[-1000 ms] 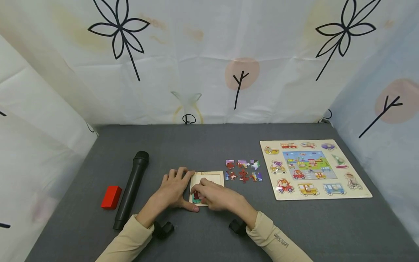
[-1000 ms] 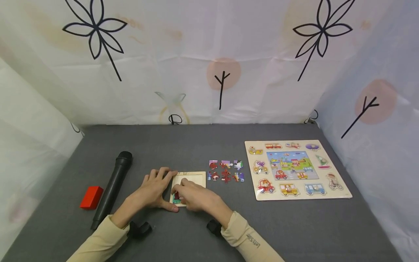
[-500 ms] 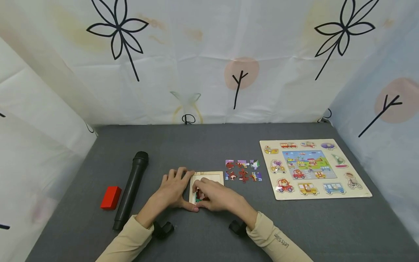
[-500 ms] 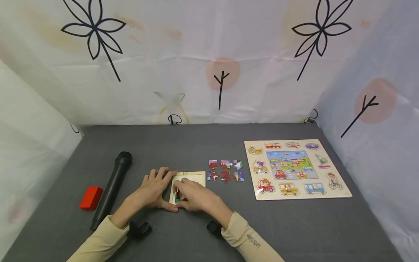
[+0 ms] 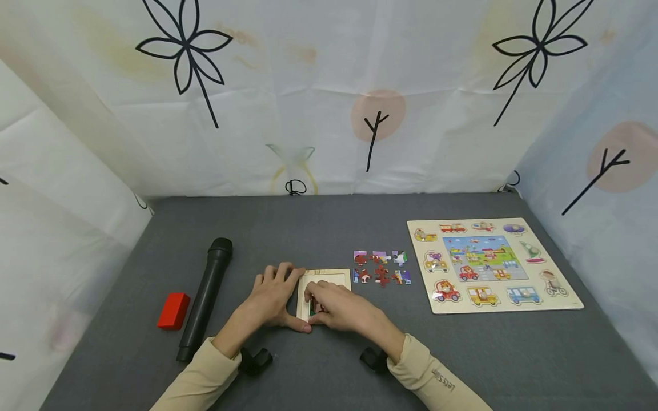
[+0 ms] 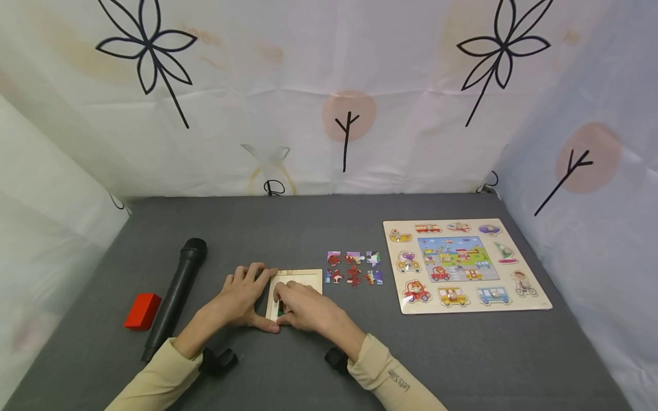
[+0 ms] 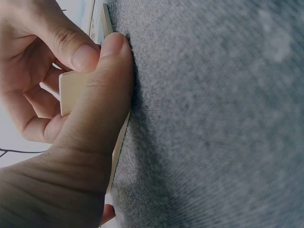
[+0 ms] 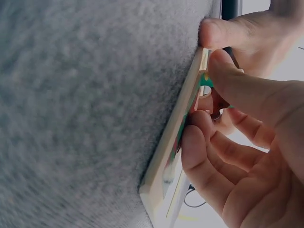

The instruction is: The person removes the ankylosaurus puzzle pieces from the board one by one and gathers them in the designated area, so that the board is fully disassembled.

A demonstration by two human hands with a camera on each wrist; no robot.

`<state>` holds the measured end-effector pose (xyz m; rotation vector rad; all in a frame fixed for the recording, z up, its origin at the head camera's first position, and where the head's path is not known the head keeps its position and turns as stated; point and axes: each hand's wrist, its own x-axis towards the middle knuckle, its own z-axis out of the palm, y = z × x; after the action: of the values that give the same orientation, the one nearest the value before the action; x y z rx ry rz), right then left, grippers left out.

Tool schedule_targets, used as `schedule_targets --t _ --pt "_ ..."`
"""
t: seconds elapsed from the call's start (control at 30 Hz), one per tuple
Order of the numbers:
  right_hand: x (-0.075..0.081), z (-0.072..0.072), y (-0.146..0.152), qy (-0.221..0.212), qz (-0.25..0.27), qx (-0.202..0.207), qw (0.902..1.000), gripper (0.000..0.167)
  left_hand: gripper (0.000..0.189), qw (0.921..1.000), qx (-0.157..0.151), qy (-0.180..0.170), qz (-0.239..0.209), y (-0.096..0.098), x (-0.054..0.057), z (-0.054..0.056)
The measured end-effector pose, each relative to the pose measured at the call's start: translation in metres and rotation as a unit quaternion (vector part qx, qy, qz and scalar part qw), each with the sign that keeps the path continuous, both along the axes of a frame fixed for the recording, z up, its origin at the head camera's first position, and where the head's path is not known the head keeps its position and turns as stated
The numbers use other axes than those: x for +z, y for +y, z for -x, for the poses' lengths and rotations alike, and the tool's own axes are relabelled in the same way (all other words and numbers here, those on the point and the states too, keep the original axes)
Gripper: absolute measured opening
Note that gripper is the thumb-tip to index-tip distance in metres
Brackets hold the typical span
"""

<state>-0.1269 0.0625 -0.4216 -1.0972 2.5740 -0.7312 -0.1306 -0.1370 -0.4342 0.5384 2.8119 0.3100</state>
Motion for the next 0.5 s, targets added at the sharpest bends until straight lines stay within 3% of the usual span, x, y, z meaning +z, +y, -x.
schedule_targets --t 0.23,0.5 --pt "-0.0003 0.0011 -0.001 -0.004 0.013 -0.014 0.9998 0.034 0.116 1.0 0.0 0.002 0.004 0.001 0.0003 0.0001" --pt "-0.0029 0.0031 -0.0032 -0.006 0.0 -0.002 1.0 0.035 0.116 1.0 0.0 0.002 0.0 0.0007 0.0003 -0.0003"
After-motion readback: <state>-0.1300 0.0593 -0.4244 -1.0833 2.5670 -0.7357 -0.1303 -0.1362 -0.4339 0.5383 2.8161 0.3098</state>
